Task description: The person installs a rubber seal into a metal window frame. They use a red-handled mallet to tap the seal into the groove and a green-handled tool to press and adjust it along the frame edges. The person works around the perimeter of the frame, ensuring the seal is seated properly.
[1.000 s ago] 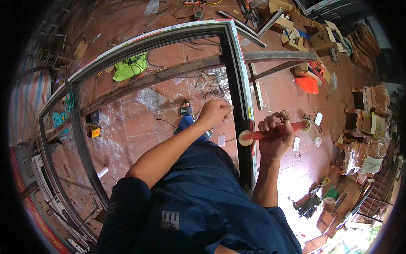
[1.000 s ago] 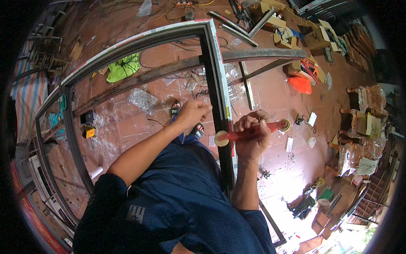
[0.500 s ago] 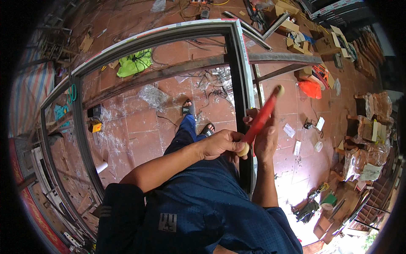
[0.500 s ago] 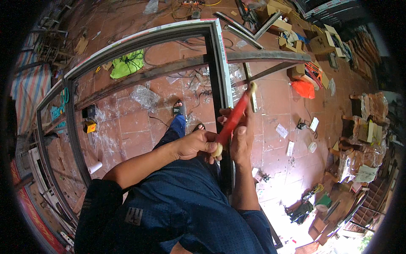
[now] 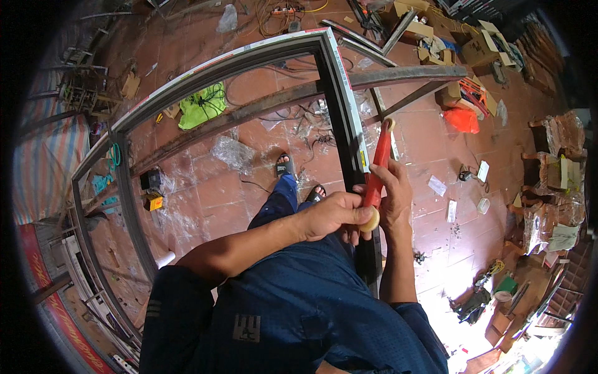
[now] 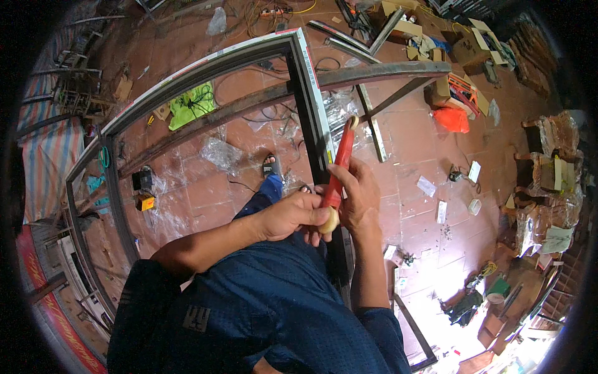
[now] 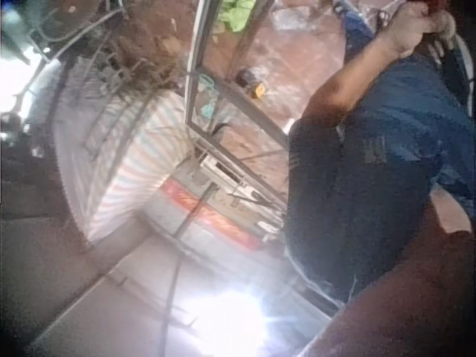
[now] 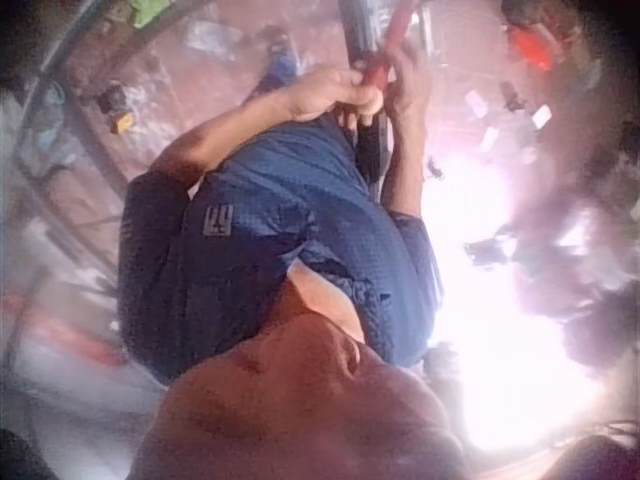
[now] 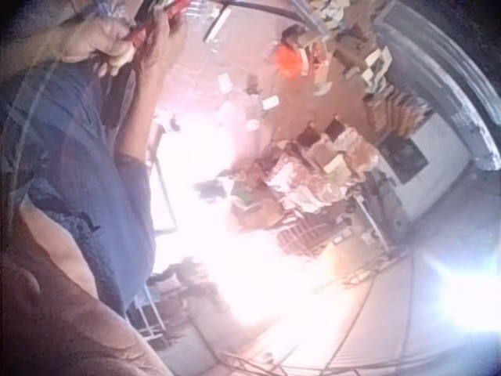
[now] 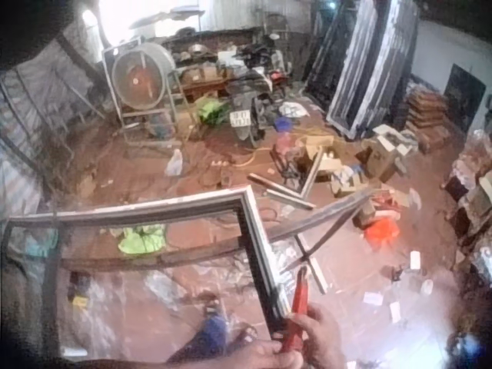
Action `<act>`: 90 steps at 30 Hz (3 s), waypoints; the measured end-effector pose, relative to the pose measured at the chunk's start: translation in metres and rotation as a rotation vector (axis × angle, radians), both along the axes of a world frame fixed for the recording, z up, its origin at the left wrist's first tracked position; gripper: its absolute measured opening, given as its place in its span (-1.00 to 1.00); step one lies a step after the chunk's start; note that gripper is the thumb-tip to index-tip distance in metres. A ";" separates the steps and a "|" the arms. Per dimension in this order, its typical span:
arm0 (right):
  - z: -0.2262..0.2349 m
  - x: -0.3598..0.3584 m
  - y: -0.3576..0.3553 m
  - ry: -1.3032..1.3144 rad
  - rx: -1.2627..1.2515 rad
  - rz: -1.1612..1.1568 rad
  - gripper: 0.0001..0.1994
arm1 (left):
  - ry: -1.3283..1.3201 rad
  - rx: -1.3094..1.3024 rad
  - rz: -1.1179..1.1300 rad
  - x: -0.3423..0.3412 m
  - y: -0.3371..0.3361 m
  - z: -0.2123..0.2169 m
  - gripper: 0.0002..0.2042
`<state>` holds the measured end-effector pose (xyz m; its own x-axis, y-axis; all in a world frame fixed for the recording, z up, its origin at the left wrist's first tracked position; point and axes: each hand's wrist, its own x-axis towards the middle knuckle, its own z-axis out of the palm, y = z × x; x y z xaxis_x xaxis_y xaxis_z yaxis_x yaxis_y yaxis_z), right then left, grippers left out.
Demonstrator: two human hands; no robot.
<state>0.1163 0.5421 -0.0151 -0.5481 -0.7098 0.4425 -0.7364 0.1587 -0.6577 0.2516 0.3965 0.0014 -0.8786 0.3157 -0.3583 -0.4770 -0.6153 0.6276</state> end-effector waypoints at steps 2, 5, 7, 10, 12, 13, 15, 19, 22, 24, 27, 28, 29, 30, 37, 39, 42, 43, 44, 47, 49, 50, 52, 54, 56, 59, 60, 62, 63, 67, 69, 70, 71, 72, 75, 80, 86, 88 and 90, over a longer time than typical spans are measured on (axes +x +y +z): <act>-0.011 0.004 0.005 -0.040 -0.067 -0.048 -0.51 | -0.026 -0.146 -0.083 0.000 0.003 0.013 -0.54; -0.031 0.023 0.016 -0.295 -0.334 -0.170 -0.60 | -0.106 -0.712 0.259 0.001 -0.005 -0.004 -0.64; -0.028 0.032 0.019 -0.511 -0.517 -0.220 -0.63 | -0.105 -1.066 0.424 0.001 -0.016 -0.037 -0.65; -0.019 0.036 0.023 -0.568 -0.601 -0.236 -0.57 | 0.039 -1.250 0.487 0.000 -0.020 -0.091 -0.50; -0.021 0.036 0.024 -0.563 -0.602 -0.210 -0.55 | 0.173 -1.106 0.518 -0.005 -0.003 -0.122 -0.41; -0.024 0.038 0.026 -0.565 -0.597 -0.227 -0.51 | 0.022 -0.878 0.536 -0.011 0.004 -0.120 -0.42; -0.026 0.043 0.030 -0.604 -0.632 -0.201 -0.50 | 0.037 -1.067 0.559 -0.021 0.008 -0.115 -0.41; -0.022 0.048 0.035 -0.684 -0.712 -0.153 -0.50 | -0.011 -1.203 0.611 -0.040 -0.005 -0.113 -0.46; -0.021 0.045 0.033 -0.644 -0.739 -0.127 -0.53 | -0.035 -1.278 0.681 -0.067 -0.029 -0.126 -0.47; -0.016 0.042 0.025 -0.681 -0.772 -0.097 -0.56 | -0.017 -1.310 0.757 -0.080 -0.045 -0.128 -0.44; 0.004 0.044 0.009 -0.918 -0.841 0.006 -0.65 | -0.002 -1.270 0.814 -0.087 -0.059 -0.135 -0.44; 0.006 0.041 0.006 -0.936 -0.859 0.049 -0.67 | -0.030 -1.235 0.793 -0.087 -0.059 -0.134 -0.44; 0.006 0.037 0.001 -0.955 -0.876 0.093 -0.70 | -0.045 -1.197 0.799 -0.085 -0.056 -0.133 -0.44; 0.006 0.034 -0.005 -0.974 -0.898 0.134 -0.73 | -0.058 -1.162 0.799 -0.080 -0.048 -0.132 -0.44; -0.007 0.017 -0.057 -1.008 -0.822 0.068 -0.78 | -0.142 -0.809 0.566 -0.058 -0.051 -0.128 -0.81; -0.007 0.018 -0.074 -1.024 -0.834 0.049 -0.75 | -0.174 -0.704 0.551 -0.069 -0.070 -0.123 -0.82; -0.017 0.015 -0.086 -1.013 -0.735 0.035 -0.68 | -0.185 -0.799 0.547 -0.091 -0.104 -0.115 -0.79; -0.018 0.017 -0.093 -1.024 -0.754 0.030 -0.68 | -0.197 -0.787 0.540 -0.097 -0.113 -0.113 -0.78; -0.022 0.018 -0.097 -1.000 -0.719 -0.009 -0.68 | -0.209 -0.775 0.533 -0.103 -0.120 -0.110 -0.77; -0.033 0.022 -0.107 -0.912 -0.612 -0.127 -0.70 | -0.197 -0.828 0.495 -0.106 -0.128 -0.098 -0.74; -0.031 0.024 -0.109 -0.861 -0.564 -0.122 -0.71 | -0.154 -0.878 0.488 -0.107 -0.129 -0.104 -0.76; -0.031 0.024 -0.108 -0.834 -0.540 -0.119 -0.71 | -0.163 -0.884 0.471 -0.107 -0.129 -0.107 -0.77; -0.039 0.017 -0.097 -0.836 -0.621 -0.034 -0.76 | -0.174 -0.892 0.440 -0.111 -0.132 -0.105 -0.79; -0.044 0.014 -0.096 -0.805 -0.660 0.033 -0.77 | -0.180 -0.846 0.431 -0.112 -0.134 -0.103 -0.80; -0.046 0.011 -0.102 -0.742 -0.657 0.083 -0.75 | -0.176 -0.809 0.424 -0.111 -0.136 -0.100 -0.79; -0.040 0.011 -0.107 -0.751 -0.616 0.025 -0.67 | -0.181 -0.801 0.393 -0.111 -0.140 -0.101 -0.79; -0.040 0.010 -0.108 -0.760 -0.611 0.012 -0.65 | -0.193 -0.791 0.370 -0.112 -0.142 -0.099 -0.79; -0.045 0.008 -0.105 -0.773 -0.652 0.076 -0.65 | -0.217 -0.771 0.327 -0.112 -0.146 -0.094 -0.79; -0.043 0.007 -0.109 -0.778 -0.677 0.107 -0.65 | -0.215 -0.765 0.319 -0.112 -0.147 -0.095 -0.79; -0.038 -0.004 -0.142 -0.704 -0.618 -0.003 -0.62 | -0.198 -0.742 0.313 -0.112 -0.149 -0.100 -0.80; -0.042 -0.003 -0.129 -0.765 -0.661 0.059 -0.66 | -0.194 -0.728 0.326 -0.113 -0.150 -0.101 -0.80; -0.046 -0.003 -0.121 -0.797 -0.685 0.096 -0.67 | -0.202 -0.721 0.335 -0.112 -0.148 -0.099 -0.80; -0.049 -0.004 -0.117 -0.767 -0.694 0.141 -0.69 | -0.211 -0.714 0.343 -0.112 -0.148 -0.098 -0.80; -0.048 -0.003 -0.120 -0.770 -0.694 0.117 -0.69 | -0.197 -0.717 0.344 -0.112 -0.148 -0.098 -0.80; -0.050 -0.013 -0.136 -0.760 -0.647 0.095 -0.70 | -0.173 -0.673 0.338 -0.112 -0.152 -0.102 -0.80; -0.046 -0.003 -0.140 -0.713 -0.653 0.051 -0.66 | -0.204 -0.659 0.347 -0.115 -0.149 -0.103 -0.80; -0.045 0.003 -0.113 -0.644 -0.603 0.084 -0.69 | -0.189 -0.658 0.332 -0.110 -0.148 -0.101 -0.80; -0.041 0.010 -0.117 -0.683 -0.633 0.014 -0.69 | -0.167 -0.673 0.344 -0.109 -0.147 -0.102 -0.80; -0.041 0.007 -0.126 -0.725 -0.660 -0.055 -0.64 | -0.168 -0.665 0.343 -0.108 -0.147 -0.102 -0.80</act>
<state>0.1230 0.4165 -0.0563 -0.8687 -0.4058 0.2840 -0.1213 -0.3816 -0.9163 0.1432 0.2499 -0.1007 -0.8052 -0.2935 -0.5153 -0.4495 -0.2648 0.8531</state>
